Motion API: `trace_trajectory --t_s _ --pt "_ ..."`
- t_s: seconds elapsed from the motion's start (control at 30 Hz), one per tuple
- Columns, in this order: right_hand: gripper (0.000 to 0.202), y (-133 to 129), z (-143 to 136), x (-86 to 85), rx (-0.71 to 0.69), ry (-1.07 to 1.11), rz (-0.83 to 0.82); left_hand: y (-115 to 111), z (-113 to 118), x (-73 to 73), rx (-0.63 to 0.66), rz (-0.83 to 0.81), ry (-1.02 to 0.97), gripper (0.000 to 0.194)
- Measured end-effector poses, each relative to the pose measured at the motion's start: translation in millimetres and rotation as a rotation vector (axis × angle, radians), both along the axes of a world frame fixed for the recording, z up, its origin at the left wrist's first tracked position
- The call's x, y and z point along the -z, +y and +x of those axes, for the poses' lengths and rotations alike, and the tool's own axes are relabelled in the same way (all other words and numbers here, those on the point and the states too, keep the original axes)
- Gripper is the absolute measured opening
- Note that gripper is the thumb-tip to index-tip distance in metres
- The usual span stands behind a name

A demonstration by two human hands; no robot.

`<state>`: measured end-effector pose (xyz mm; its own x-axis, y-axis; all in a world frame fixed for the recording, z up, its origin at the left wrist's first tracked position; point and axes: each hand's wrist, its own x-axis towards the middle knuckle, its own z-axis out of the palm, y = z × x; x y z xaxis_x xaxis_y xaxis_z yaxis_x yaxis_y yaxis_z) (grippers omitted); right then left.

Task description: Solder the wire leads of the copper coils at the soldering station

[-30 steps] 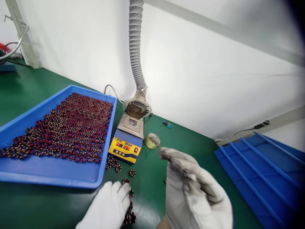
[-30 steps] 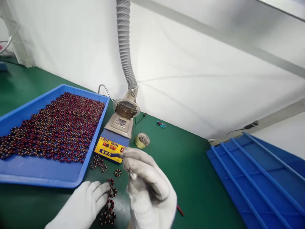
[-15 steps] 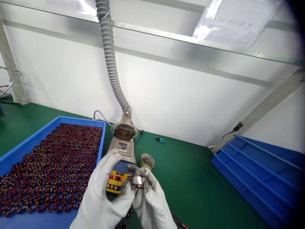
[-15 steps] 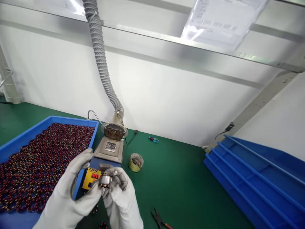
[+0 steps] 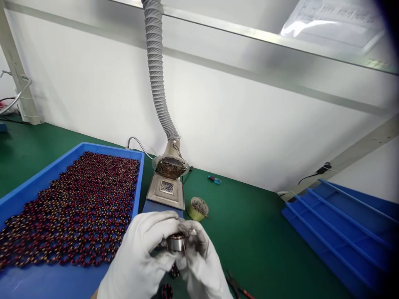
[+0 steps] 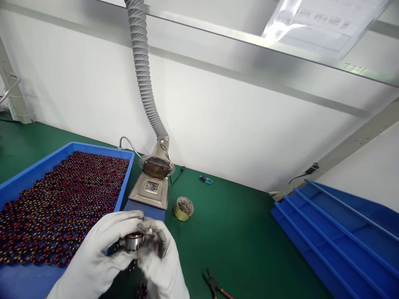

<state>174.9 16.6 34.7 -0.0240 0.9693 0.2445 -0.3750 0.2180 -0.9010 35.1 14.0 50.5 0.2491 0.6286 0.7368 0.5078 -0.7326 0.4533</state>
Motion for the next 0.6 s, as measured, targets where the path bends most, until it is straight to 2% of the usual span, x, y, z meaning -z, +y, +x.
trace_trajectory --t_s 0.13,0.23,0.33,0.47,0.53,0.6 --pt "0.027 -4.0 2.3 -17.3 0.015 -0.146 0.128 -3.7 -5.3 -8.1 0.003 0.066 0.078 0.028" --pt "0.014 -5.5 0.3 -21.9 0.03 -0.134 0.177 -6.2 -6.5 -14.3 -0.004 0.132 0.113 0.027" --pt "0.015 -8.2 -1.3 -24.0 0.044 -0.026 0.093 -6.5 -5.4 -15.3 -0.025 0.183 0.157 0.03" --pt "0.018 -11.0 2.5 -27.3 0.086 0.179 -0.034 -7.0 -3.7 -16.8 -0.058 0.16 0.197 0.033" --pt "0.018 -8.9 4.3 -24.0 0.129 0.167 -0.042 -7.7 -3.6 -19.5 -0.102 0.174 0.195 0.029" --pt "0.027 -3.5 3.6 -15.0 0.132 0.097 -0.051 -8.1 -3.9 -22.0 -0.157 0.204 0.19 0.026"
